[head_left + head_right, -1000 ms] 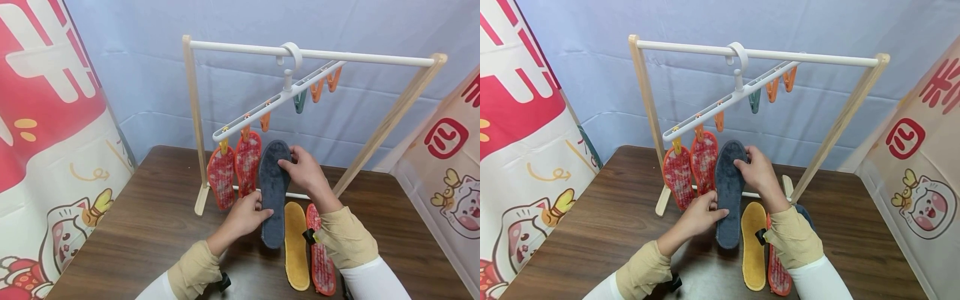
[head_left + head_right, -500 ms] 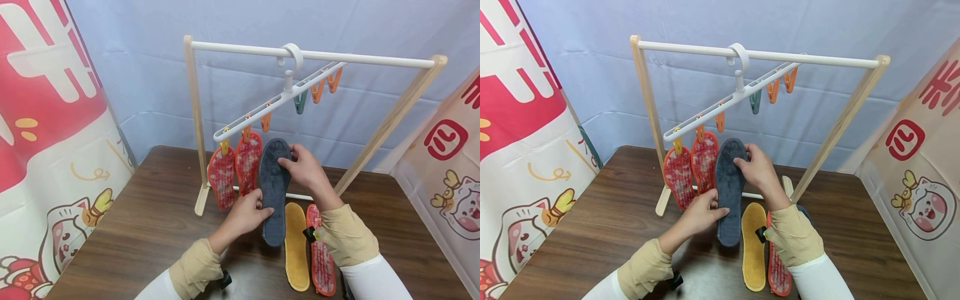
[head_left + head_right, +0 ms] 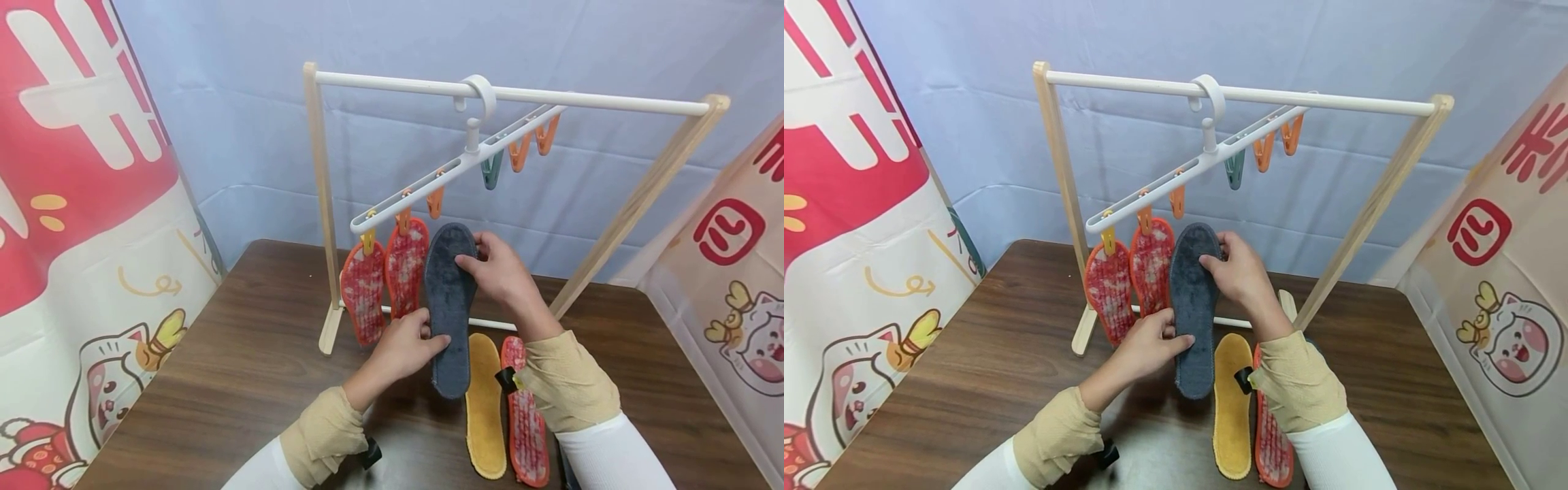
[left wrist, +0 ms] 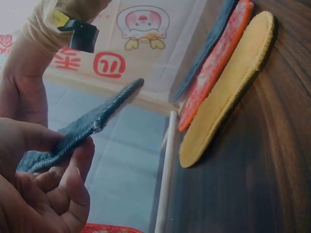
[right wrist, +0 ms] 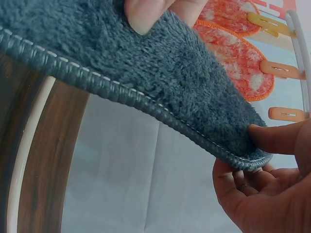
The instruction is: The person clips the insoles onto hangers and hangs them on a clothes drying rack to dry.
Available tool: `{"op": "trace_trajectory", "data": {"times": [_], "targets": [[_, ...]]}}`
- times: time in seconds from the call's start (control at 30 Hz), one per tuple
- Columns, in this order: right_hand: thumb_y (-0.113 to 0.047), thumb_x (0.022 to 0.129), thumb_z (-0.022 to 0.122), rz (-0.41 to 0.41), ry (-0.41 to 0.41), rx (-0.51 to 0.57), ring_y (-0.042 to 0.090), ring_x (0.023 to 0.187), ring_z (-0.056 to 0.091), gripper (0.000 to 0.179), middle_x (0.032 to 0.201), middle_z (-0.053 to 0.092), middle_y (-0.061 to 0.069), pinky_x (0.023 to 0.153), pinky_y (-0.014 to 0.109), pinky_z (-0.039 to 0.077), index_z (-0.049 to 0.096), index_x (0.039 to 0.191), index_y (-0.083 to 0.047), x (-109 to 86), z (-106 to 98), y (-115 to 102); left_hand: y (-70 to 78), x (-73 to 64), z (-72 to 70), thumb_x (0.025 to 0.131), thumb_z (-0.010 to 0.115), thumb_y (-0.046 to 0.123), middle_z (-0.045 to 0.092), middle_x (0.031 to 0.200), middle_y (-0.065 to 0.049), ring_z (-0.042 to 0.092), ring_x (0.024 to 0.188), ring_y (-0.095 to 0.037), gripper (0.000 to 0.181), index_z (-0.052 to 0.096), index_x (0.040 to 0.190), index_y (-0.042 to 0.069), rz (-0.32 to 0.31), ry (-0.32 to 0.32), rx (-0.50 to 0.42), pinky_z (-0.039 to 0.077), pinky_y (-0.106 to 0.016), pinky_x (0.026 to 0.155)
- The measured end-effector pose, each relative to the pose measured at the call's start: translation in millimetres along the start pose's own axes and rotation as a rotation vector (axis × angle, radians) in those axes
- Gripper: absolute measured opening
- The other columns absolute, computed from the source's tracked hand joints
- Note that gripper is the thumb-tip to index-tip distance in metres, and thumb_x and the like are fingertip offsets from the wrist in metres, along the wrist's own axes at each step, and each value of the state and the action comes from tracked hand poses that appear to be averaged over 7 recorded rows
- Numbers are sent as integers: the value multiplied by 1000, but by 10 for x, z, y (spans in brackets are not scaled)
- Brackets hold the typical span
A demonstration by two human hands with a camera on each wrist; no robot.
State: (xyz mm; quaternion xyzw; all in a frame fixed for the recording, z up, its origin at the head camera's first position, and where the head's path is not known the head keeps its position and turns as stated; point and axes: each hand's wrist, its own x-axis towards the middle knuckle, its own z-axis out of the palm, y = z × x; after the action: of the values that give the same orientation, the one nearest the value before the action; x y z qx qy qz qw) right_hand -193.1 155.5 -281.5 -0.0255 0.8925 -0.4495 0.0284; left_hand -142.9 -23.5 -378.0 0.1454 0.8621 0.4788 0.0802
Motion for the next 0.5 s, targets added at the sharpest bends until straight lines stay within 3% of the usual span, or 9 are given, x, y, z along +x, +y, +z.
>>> {"op": "trace_trajectory", "data": {"times": [0.23,0.33,0.5], "targets": [[-20,104,58,-6,7,9,37,115,60,43,134,59,23,97,50,47,46,141,0,15,-17,-18,-1,42,8,96,71,29,68,72,8,56,59,-6,23,64,113,15,21,-7,-30,41,-25,54],[-20,104,57,-15,10,-2,37,114,60,42,133,59,24,95,49,48,47,140,1,28,-26,-24,3,59,11,96,70,28,67,71,4,51,56,-7,22,64,113,16,22,-9,-26,39,-25,54],[-19,104,58,-19,7,0,37,113,60,40,133,59,23,94,49,48,48,138,0,42,-38,-30,9,81,23,97,71,27,74,86,0,60,64,-6,21,64,114,16,22,-4,-32,42,-26,56]]}}
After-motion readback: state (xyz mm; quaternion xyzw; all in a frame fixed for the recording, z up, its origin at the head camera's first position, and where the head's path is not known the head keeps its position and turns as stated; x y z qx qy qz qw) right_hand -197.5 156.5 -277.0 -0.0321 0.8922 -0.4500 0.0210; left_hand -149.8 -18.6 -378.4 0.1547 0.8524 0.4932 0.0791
